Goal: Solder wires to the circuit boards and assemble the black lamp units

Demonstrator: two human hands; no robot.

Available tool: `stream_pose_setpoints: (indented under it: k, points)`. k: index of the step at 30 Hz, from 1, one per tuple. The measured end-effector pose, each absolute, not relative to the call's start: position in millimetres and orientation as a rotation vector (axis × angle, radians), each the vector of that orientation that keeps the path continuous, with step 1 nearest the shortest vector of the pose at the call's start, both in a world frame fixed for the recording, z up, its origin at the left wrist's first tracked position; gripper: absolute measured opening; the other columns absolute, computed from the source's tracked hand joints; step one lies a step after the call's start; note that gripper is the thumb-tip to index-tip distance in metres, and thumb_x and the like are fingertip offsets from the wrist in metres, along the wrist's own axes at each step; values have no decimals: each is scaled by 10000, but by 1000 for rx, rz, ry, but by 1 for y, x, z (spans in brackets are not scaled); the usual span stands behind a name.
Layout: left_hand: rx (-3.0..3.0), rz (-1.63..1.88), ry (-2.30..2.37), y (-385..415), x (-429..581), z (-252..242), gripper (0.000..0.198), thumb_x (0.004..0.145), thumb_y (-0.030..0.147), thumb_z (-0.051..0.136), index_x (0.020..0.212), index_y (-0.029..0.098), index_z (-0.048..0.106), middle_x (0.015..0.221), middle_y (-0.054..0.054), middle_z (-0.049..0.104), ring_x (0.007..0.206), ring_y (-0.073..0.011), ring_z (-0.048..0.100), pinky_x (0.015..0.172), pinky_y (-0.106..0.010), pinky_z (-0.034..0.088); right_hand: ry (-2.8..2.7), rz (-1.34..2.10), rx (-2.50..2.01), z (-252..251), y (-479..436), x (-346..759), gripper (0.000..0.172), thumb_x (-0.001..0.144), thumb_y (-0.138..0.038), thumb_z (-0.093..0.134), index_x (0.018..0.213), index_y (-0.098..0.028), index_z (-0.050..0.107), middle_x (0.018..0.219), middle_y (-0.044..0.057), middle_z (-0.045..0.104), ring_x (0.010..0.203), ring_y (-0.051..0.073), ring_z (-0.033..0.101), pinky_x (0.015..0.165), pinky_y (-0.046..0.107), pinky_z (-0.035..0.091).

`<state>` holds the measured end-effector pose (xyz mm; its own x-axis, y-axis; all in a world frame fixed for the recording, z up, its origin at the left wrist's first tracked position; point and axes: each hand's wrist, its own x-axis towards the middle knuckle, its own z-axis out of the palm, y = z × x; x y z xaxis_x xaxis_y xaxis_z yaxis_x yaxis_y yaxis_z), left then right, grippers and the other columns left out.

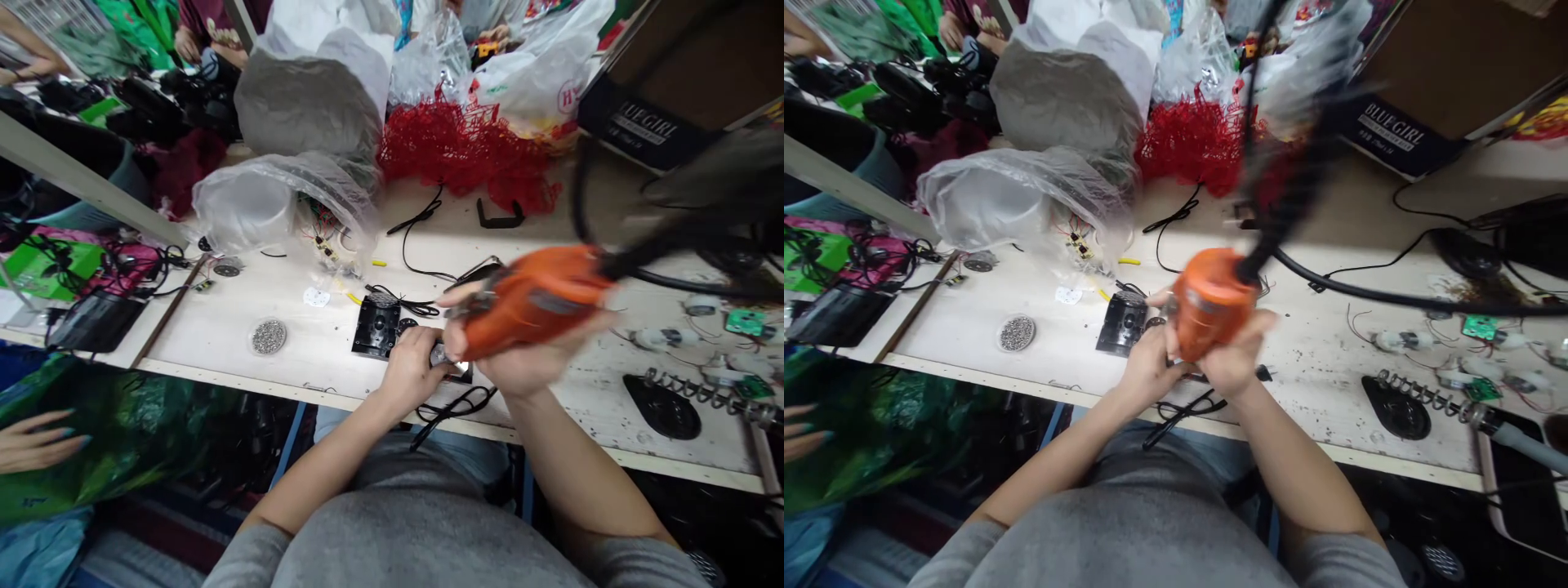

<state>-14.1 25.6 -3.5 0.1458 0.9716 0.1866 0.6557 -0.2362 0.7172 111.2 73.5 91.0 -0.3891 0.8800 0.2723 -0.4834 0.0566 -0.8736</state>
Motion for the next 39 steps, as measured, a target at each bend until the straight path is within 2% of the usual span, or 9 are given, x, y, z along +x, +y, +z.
stream_pose_setpoints:
  k: [3,6,9,12,17,22,28,34,39]
  points:
    - [2035,855,1501,23,-14,1,341,821,210,784,1141,216,665,1053,-57,668,1020,-241,609,918,-399,523,-1238,1486,-442,93,65,142,860,737,-966,465,1045,-214,746,654,54,641,494,213,571,454,376,495]
    - [2073,869,1485,22,-14,2,277,855,221,759,1127,228,706,1071,-64,632,1003,-231,576,924,-389,511,-1270,1498,-488,86,63,155,846,710,-953,537,1039,-205,759,624,55,630,491,221,575,436,368,485]
    - [2089,895,1470,22,-14,0,249,856,236,763,1101,216,723,1066,-68,610,985,-226,562,913,-383,513,-1240,1528,-499,76,63,153,855,695,-949,561,1019,-187,773,615,64,630,466,222,571,378,342,442]
    - [2085,867,1483,23,-14,-1,250,851,246,770,1095,224,723,1063,-63,604,994,-227,563,916,-386,519,-1168,1521,-496,66,63,148,880,707,-963,520,1035,-184,766,603,56,611,466,230,565,381,352,445]
    - [2083,840,1493,23,-15,0,251,845,249,776,1090,231,723,1066,-63,605,1008,-233,568,924,-397,524,-1123,1513,-526,60,61,143,875,696,-990,476,1024,-226,751,739,85,671,469,208,558,384,341,434]
    - [2085,854,1484,22,-15,1,242,855,235,763,1092,229,717,1076,-65,607,1007,-232,566,926,-398,521,-1173,1509,-546,69,61,142,882,692,-997,465,993,-228,775,588,41,594,447,193,542,381,309,424]
    - [2086,875,1474,22,-15,2,241,861,223,754,1099,218,715,1078,-70,609,1005,-230,567,923,-387,517,-1146,1517,-516,67,62,147,860,698,-978,501,1006,-219,763,676,60,635,477,213,578,395,339,455]
    - [2084,832,1469,23,-16,3,216,868,237,748,1081,224,713,1084,-69,611,1012,-232,565,921,-383,509,-1150,1565,-550,67,64,145,864,638,-995,538,960,-222,753,614,33,595,451,195,552,361,307,423]
    - [2084,834,1474,24,-16,2,187,849,251,777,1018,206,709,1058,-66,617,973,-224,568,902,-374,504,-1201,1600,-527,65,75,136,881,659,-1031,422,858,-228,725,569,26,575,425,175,522,342,291,412]
